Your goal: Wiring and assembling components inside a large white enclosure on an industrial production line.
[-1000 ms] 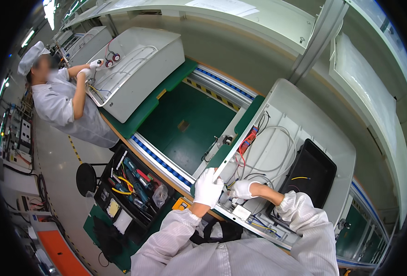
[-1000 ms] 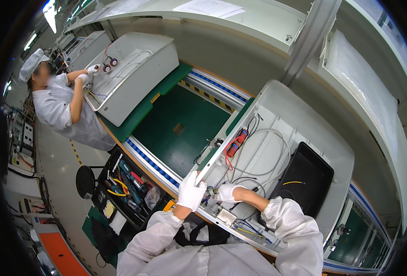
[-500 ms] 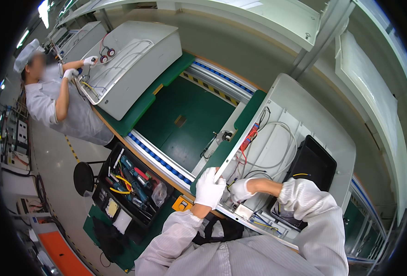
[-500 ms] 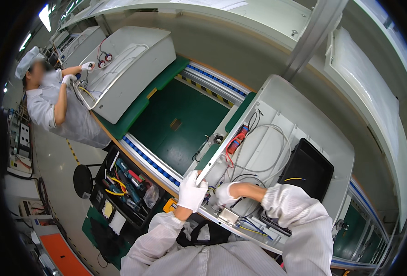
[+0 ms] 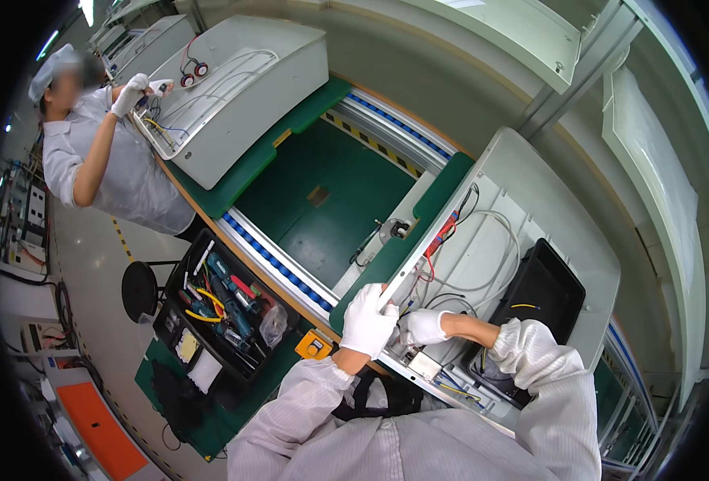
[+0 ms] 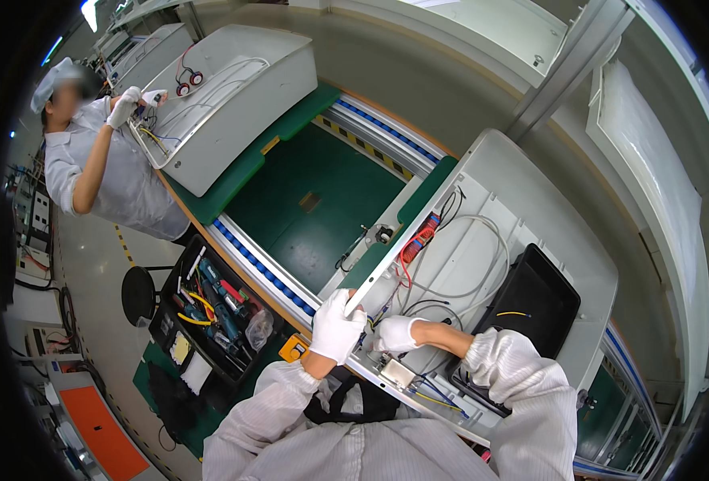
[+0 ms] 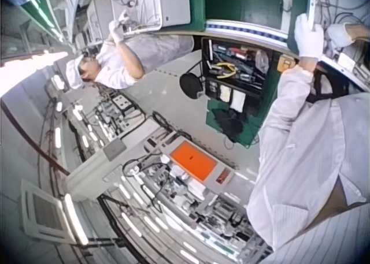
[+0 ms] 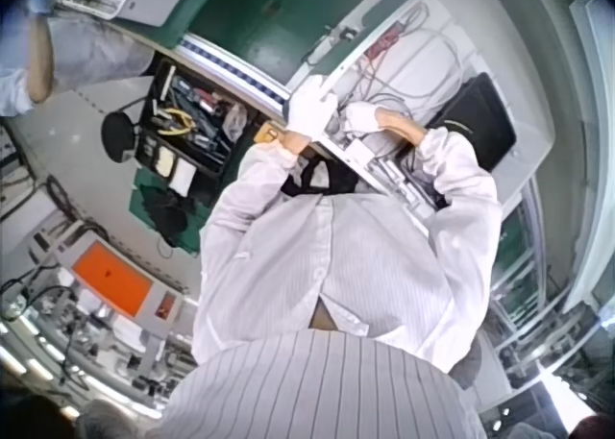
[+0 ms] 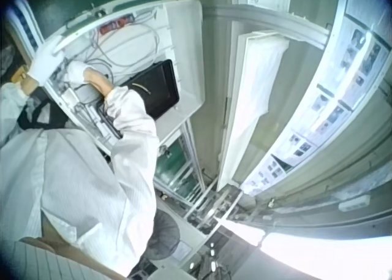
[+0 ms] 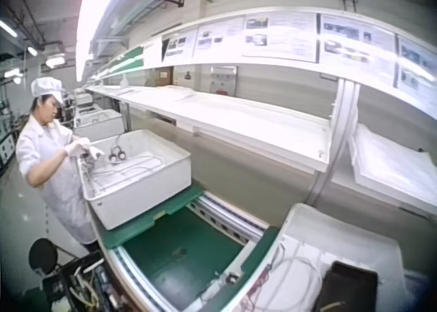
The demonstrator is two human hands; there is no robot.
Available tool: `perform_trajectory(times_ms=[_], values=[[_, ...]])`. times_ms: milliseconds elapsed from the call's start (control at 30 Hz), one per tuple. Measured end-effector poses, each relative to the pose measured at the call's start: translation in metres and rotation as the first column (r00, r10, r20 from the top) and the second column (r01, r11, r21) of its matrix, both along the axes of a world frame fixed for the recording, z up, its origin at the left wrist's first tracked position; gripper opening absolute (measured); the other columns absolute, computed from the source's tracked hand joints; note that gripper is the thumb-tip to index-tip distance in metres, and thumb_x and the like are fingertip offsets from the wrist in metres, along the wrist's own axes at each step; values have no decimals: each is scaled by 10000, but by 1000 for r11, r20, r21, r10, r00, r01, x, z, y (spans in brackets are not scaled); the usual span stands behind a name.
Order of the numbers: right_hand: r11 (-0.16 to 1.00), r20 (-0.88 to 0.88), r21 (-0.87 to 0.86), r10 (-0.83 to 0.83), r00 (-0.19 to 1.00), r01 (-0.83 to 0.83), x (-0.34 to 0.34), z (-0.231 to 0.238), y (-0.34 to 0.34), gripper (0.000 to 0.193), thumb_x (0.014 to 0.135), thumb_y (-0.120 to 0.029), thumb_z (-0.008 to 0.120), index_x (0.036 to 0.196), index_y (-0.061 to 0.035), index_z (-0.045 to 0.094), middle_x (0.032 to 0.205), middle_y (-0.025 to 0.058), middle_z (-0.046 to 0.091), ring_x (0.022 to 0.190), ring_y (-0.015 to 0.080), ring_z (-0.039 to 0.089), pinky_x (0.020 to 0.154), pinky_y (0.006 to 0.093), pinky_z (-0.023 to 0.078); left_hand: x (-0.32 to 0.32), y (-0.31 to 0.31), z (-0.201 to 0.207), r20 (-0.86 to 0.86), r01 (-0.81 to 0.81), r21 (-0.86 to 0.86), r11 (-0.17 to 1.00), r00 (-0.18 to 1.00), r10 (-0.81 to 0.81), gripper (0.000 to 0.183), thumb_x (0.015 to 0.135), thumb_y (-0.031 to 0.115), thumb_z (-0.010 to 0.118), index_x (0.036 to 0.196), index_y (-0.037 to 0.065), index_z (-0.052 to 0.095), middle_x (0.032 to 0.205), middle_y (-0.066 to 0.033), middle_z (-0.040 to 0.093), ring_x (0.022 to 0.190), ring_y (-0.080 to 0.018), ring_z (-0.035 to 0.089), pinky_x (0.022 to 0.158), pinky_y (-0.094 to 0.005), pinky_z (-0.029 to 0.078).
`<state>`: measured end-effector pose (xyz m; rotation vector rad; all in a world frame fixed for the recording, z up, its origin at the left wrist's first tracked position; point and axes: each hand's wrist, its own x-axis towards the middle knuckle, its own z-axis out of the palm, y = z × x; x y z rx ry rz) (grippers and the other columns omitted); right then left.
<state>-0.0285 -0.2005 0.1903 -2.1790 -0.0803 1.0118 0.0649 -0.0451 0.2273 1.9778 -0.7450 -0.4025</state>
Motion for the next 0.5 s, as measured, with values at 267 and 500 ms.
perform_trajectory(times_ms=[267, 500], values=[[737, 203, -44, 668, 716, -675, 32, -13, 10, 368, 851, -300, 539, 825, 33, 694, 838, 262, 655, 793, 425, 623, 718, 483, 489, -1, 0, -5, 24, -20, -20, 1000, 1000, 20, 196, 752, 75, 603, 944, 44, 579, 872, -146, 601, 840, -358, 603, 748, -445, 494], [806, 41, 70, 587, 809, -588, 37, -41, 14, 430, 848, -346, 555, 869, 63, 690, 853, 265, 665, 794, 397, 627, 745, 470, 478, -1, 1, -6, -30, -29, -75, 997, 999, 27, 208, 742, 57, 609, 948, 43, 581, 886, -150, 608, 846, -360, 607, 751, -442, 498]])
